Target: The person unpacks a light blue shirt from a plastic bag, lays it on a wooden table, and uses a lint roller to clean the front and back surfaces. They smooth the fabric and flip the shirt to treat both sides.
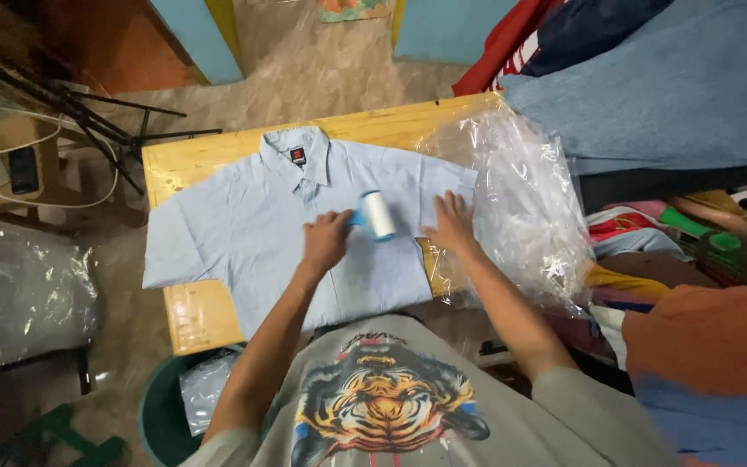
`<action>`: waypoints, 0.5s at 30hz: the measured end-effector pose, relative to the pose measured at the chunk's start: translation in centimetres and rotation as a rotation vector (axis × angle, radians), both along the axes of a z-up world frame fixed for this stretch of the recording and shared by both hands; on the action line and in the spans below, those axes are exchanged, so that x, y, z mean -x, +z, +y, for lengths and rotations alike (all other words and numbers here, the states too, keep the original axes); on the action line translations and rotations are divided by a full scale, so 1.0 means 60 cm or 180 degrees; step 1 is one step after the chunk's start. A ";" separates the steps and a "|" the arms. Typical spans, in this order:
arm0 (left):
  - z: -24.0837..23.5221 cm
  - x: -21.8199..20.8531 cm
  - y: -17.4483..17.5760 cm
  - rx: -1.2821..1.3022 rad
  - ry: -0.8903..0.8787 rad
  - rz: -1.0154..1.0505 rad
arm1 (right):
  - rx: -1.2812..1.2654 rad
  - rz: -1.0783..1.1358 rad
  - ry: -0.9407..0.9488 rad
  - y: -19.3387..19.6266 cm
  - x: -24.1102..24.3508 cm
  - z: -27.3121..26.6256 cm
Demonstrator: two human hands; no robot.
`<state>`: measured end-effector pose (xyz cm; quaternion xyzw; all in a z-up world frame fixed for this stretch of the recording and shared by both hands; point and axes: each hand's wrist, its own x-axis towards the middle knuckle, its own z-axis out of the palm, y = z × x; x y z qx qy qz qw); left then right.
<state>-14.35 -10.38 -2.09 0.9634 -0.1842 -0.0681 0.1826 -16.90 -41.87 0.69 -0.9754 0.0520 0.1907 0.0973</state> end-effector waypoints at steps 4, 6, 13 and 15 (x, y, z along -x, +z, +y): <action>-0.086 -0.048 0.009 -0.0219 -0.0325 -0.0179 | -0.0070 0.0370 -0.0237 -0.015 -0.008 -0.034; -0.108 -0.055 0.010 -0.0414 -0.0665 -0.0033 | -0.0244 0.0574 -0.0271 0.002 0.002 -0.035; -0.012 -0.123 0.043 -0.1183 -0.1042 -0.0094 | -0.0139 0.0659 -0.0215 -0.029 0.005 -0.047; 0.013 -0.149 0.059 -0.1280 -0.0999 -0.0316 | -0.0223 0.0477 -0.0378 -0.077 -0.005 -0.061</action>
